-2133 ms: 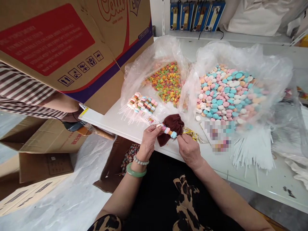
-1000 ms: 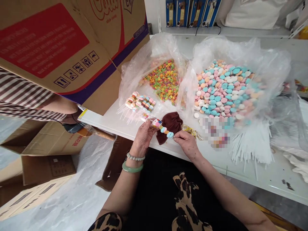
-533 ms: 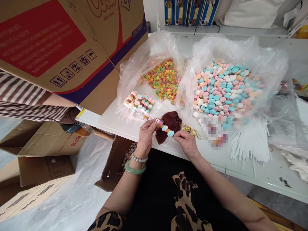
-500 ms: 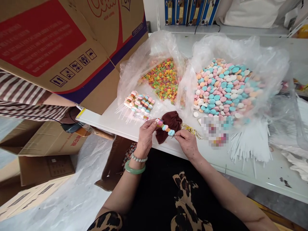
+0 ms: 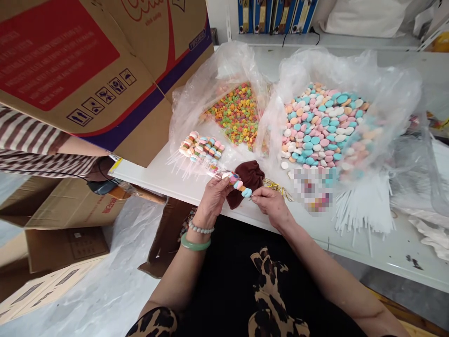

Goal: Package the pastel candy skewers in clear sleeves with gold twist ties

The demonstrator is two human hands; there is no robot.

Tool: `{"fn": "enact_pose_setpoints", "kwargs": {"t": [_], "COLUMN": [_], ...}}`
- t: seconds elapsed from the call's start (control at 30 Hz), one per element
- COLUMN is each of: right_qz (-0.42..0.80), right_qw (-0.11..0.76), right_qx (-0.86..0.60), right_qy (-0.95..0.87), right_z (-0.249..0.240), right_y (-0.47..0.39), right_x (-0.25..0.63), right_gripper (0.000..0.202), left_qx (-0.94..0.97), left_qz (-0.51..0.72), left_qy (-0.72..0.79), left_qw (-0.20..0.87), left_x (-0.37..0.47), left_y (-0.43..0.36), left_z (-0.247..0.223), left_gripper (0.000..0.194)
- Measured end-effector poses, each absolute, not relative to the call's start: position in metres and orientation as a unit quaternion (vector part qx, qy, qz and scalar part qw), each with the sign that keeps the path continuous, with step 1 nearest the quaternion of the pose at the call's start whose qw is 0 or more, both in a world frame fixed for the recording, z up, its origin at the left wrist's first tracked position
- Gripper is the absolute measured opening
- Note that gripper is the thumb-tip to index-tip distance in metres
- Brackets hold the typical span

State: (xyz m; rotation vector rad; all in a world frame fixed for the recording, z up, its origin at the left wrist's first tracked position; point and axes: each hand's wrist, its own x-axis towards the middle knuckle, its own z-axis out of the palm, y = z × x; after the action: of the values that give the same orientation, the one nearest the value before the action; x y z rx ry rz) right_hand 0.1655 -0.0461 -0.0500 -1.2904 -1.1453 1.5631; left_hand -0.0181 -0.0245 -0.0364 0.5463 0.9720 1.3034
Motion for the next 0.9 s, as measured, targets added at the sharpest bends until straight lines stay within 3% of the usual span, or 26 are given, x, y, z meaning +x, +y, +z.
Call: {"fn": "enact_pose_setpoints", "kwargs": {"t": [0.13,0.3,0.5,0.6,0.77,0.9], "right_qz": [0.816,0.842,0.634,0.511,0.239,0.205], "right_qw": [0.324,0.315,0.410,0.407,0.364,0.343], "right_qx": [-0.419,-0.398,-0.521,-0.530,-0.541,-0.523], "right_qy": [-0.231,-0.181,-0.399,-0.540,-0.719,-0.753], "right_z": [-0.048,-0.048,-0.055,-0.055,-0.047,-0.045], "right_y": [-0.040,-0.042,-0.040,-0.042,-0.056,-0.058], "right_x": [0.169,0.163,0.166,0.169,0.164,0.164], "right_gripper": [0.028,0.029,0.011,0.010,0.022,0.024], "left_qx": [0.273,0.288,0.304,0.320,0.317,0.277], "left_qz": [0.541,0.524,0.472,0.468,0.518,0.496], "left_qy": [0.429,0.453,0.464,0.508,0.531,0.539], "left_qw": [0.670,0.661,0.686,0.649,0.591,0.622], "left_x": [-0.028,-0.019,-0.026,-0.031,-0.012,-0.003], "left_y": [-0.021,-0.025,-0.022,-0.018,-0.020,-0.022], "left_z": [-0.038,-0.041,-0.039,-0.036,-0.038,-0.043], "left_gripper": [0.027,0.030,0.044,0.054,0.041,0.049]}}
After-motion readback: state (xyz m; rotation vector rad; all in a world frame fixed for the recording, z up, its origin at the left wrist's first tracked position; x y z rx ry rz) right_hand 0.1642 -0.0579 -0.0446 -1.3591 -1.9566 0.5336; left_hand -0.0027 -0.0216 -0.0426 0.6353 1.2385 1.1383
